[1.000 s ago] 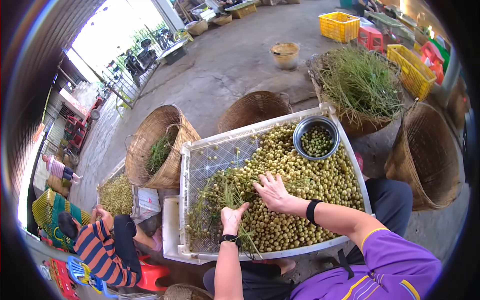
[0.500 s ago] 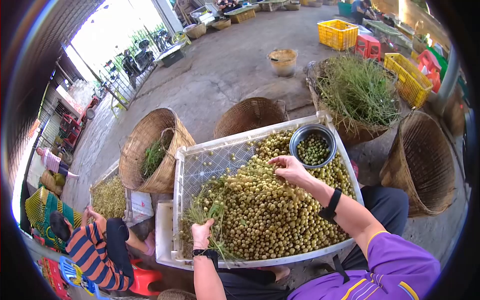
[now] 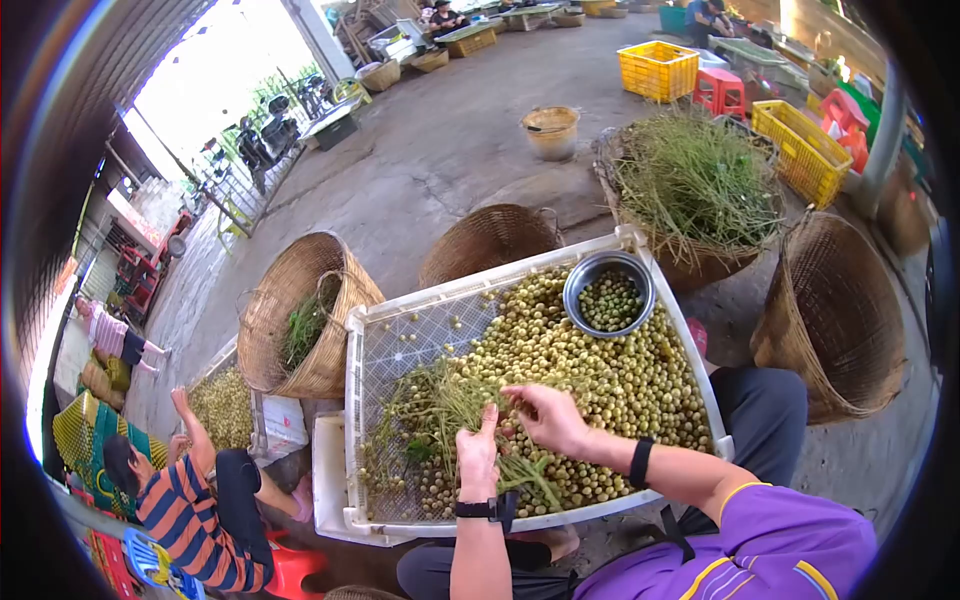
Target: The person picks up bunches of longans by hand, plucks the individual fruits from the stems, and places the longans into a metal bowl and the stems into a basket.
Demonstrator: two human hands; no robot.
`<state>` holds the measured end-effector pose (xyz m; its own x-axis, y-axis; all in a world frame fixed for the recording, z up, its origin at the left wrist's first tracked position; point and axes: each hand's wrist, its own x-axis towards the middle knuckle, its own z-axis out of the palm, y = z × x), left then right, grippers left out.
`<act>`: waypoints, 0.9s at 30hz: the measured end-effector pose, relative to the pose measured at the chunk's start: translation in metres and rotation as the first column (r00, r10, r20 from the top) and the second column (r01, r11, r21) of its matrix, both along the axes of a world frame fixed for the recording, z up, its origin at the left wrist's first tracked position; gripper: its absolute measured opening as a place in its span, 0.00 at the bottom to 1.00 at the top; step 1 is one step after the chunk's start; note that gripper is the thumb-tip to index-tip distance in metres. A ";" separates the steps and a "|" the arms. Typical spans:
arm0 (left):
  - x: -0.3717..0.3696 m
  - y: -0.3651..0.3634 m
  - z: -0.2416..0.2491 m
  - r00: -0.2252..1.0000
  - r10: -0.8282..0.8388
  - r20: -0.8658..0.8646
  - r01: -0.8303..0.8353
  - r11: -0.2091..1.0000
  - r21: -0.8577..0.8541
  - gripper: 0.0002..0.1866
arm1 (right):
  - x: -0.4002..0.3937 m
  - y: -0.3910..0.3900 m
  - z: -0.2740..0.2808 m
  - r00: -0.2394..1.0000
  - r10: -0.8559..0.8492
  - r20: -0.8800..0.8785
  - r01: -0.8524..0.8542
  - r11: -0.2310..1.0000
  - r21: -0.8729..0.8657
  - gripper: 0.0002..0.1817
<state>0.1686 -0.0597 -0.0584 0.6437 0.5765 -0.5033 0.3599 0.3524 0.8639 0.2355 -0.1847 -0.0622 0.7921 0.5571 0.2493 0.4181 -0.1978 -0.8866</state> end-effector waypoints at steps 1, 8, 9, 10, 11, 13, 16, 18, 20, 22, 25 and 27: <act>0.001 -0.005 0.000 1.000 0.019 -0.022 -0.020 0.999 -0.047 0.22 | -0.006 -0.001 -0.004 0.994 0.019 0.109 -0.015 0.999 -0.035 0.18; -0.002 0.002 -0.049 0.964 0.136 0.229 -0.004 0.866 -0.500 0.16 | -0.011 -0.025 0.005 0.969 0.151 0.193 -0.138 0.987 -0.082 0.22; -0.004 0.006 -0.052 0.968 0.138 0.210 -0.025 0.885 -0.465 0.14 | -0.004 -0.030 0.008 0.977 0.146 0.155 -0.136 0.988 -0.073 0.23; -0.003 -0.001 -0.024 0.973 0.139 0.183 -0.059 0.922 -0.383 0.11 | 0.010 -0.029 0.006 0.986 0.155 0.060 -0.149 0.985 -0.090 0.25; -0.002 0.005 -0.017 0.980 0.073 0.187 -0.021 0.963 -0.269 0.10 | 0.016 -0.035 0.005 0.979 0.120 0.167 -0.082 0.972 -0.218 0.24; 0.003 0.002 0.012 0.961 0.078 0.264 -0.022 0.977 -0.210 0.10 | 0.028 -0.033 -0.006 0.963 0.130 0.234 -0.064 0.961 -0.269 0.23; 0.008 0.011 0.047 0.939 0.039 0.341 0.053 0.966 -0.255 0.13 | 0.030 -0.031 -0.017 0.953 0.209 0.218 -0.126 0.931 -0.341 0.20; 0.005 0.010 0.077 0.921 -0.010 0.389 0.094 0.976 -0.195 0.16 | 0.033 -0.030 -0.013 0.965 0.217 0.148 -0.159 0.930 -0.330 0.18; 0.004 0.011 0.088 0.908 -0.015 0.418 0.082 0.986 -0.142 0.15 | 0.033 -0.031 0.003 0.979 0.190 0.071 -0.166 0.951 -0.260 0.14; 0.003 0.016 0.090 0.894 0.060 0.444 0.026 0.982 -0.185 0.18 | 0.034 -0.034 0.011 0.960 0.113 0.256 -0.079 0.987 -0.142 0.12; -0.003 0.019 0.094 0.947 0.005 0.322 0.002 1.000 -0.021 0.19 | 0.032 -0.039 0.014 0.927 0.049 0.372 -0.025 0.997 -0.069 0.10; -0.001 0.031 0.069 0.961 -0.024 0.277 0.049 0.995 -0.087 0.24 | 0.028 -0.041 0.009 0.920 0.051 0.388 -0.022 0.997 -0.079 0.10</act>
